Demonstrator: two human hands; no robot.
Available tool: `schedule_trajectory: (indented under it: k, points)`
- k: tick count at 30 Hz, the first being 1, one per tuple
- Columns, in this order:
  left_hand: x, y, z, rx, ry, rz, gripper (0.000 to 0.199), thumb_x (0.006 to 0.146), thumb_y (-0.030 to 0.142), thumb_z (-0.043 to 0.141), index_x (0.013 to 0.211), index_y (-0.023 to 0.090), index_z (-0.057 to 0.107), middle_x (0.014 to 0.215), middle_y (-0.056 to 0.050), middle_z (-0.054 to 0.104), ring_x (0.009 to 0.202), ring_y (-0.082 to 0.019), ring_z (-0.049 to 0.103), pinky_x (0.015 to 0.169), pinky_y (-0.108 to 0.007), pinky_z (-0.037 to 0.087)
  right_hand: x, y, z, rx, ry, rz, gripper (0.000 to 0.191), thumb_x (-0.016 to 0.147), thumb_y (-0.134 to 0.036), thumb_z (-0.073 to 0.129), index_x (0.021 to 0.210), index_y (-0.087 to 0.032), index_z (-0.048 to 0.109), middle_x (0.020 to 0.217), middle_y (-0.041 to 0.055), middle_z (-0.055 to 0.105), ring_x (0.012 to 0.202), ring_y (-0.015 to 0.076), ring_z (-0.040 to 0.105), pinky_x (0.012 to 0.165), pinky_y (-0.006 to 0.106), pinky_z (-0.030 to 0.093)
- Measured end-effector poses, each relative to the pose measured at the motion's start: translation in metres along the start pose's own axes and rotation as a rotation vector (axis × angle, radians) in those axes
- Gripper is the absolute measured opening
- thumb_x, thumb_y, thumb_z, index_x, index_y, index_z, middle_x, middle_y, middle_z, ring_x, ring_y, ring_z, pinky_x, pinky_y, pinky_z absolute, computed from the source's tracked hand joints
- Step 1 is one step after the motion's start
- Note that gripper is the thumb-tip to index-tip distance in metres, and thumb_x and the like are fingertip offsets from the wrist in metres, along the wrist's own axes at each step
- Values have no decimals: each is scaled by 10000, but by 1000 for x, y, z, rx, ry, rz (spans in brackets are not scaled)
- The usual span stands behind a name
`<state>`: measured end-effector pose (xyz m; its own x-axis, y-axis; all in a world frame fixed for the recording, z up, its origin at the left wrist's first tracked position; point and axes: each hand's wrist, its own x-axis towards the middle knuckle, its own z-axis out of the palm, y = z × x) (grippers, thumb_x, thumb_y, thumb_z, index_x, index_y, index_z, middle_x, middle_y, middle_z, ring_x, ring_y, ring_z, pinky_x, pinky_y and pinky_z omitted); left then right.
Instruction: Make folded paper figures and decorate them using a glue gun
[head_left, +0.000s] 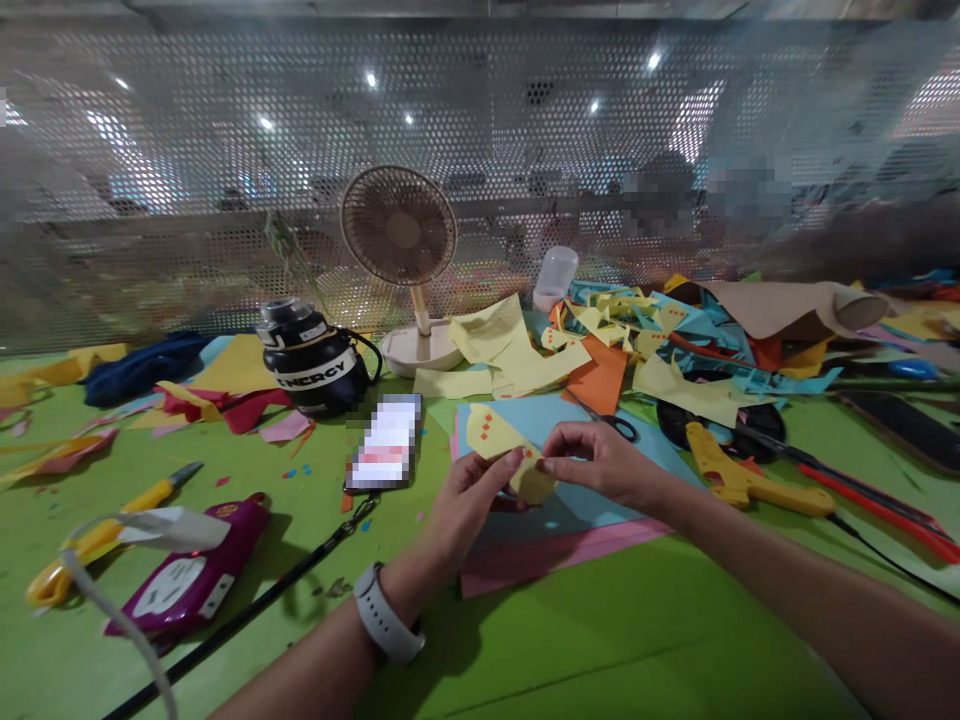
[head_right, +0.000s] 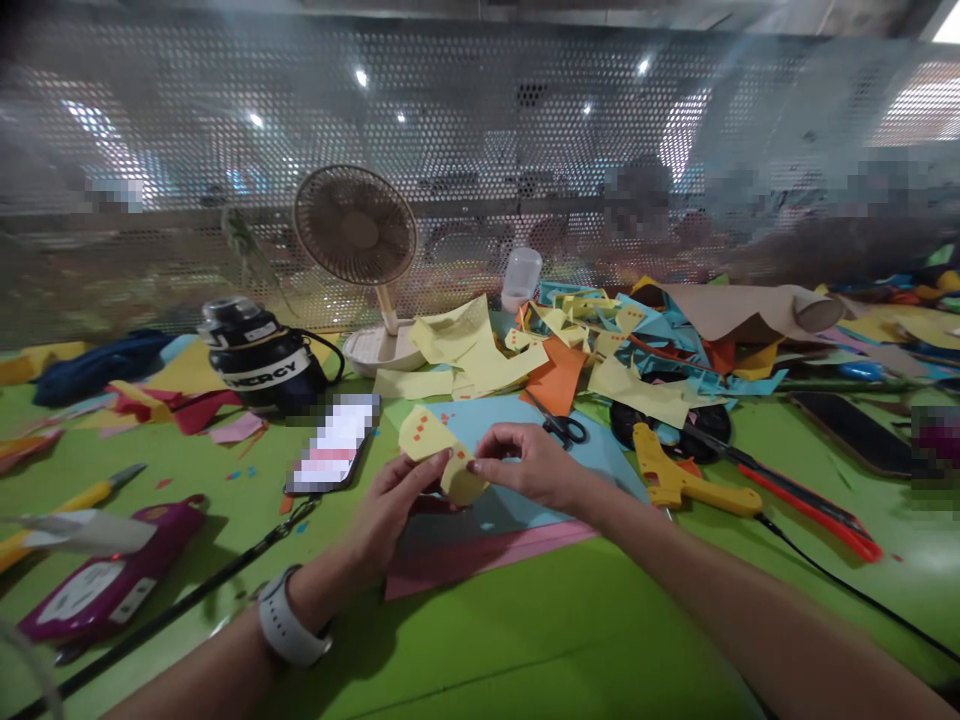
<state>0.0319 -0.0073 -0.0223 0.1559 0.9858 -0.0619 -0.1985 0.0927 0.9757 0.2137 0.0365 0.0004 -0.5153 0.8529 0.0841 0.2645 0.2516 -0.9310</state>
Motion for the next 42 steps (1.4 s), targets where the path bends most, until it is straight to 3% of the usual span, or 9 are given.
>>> schedule_trajectory:
  k: [11, 15, 19, 23, 26, 28, 31, 36, 42]
  points:
    - [5, -5, 0, 105, -40, 147, 287, 758, 421, 703, 865, 158, 746, 783, -48, 723, 736, -172, 615, 702, -270, 481, 1, 4, 5, 75, -45, 41, 231, 704, -381, 701, 732, -168, 619, 685, -11, 588, 655, 120, 520, 644, 267, 430]
    - [6, -6, -3, 60, -70, 112, 366, 797, 508, 642, 862, 159, 730, 800, -58, 716, 744, -175, 629, 719, -285, 494, 3, 3, 0, 137, -26, 84, 246, 686, -385, 720, 726, -163, 623, 654, -20, 579, 614, 106, 504, 607, 256, 415]
    - [5, -4, -6, 31, -143, 39, 357, 727, 490, 728, 875, 168, 695, 800, -52, 713, 733, -167, 658, 715, -279, 506, 5, 1, -5, 113, 27, 68, 216, 678, -352, 724, 734, -162, 638, 666, -8, 602, 621, 113, 523, 608, 261, 429]
    - [6, -4, -6, 9, -126, -36, 391, 678, 500, 762, 865, 169, 670, 747, -40, 706, 689, -168, 674, 649, -271, 514, 4, -1, -9, 130, 193, -56, 196, 723, -279, 619, 883, -174, 658, 847, 41, 676, 737, 142, 604, 690, 287, 472]
    - [8, -3, -7, -20, -48, -54, 370, 675, 479, 773, 834, 167, 653, 737, -42, 712, 686, -167, 677, 636, -263, 516, 0, -4, -13, 83, 334, -156, 173, 764, -242, 490, 685, -179, 629, 607, 1, 611, 587, 123, 567, 606, 264, 456]
    - [8, -1, -9, -74, 27, -13, 344, 696, 466, 763, 833, 174, 644, 766, -41, 719, 717, -165, 680, 649, -259, 522, -4, -7, -16, 64, 379, -190, 294, 794, -264, 463, 513, -197, 519, 442, -39, 472, 422, 95, 446, 503, 252, 412]
    - [9, 2, -13, -148, 170, 93, 323, 726, 452, 744, 874, 185, 638, 804, -21, 716, 753, -155, 678, 668, -250, 530, -4, -14, -23, 77, 457, -259, 447, 861, -367, 492, 450, -211, 409, 386, -66, 380, 339, 66, 338, 450, 243, 388]
    - [12, 1, -17, -163, 247, 140, 314, 738, 440, 738, 889, 181, 645, 788, -10, 705, 731, -146, 672, 653, -244, 534, -1, -34, -51, 73, 596, -391, 281, 816, -477, 634, 778, -202, 594, 556, -45, 566, 508, 103, 557, 528, 228, 469]
    - [15, 0, -18, -157, 260, 114, 340, 716, 464, 744, 883, 176, 672, 829, -35, 719, 746, -154, 672, 644, -236, 523, -14, -56, -104, -46, 847, -500, 220, 821, -443, 644, 903, -238, 642, 518, -58, 540, 458, 111, 539, 583, 277, 523]
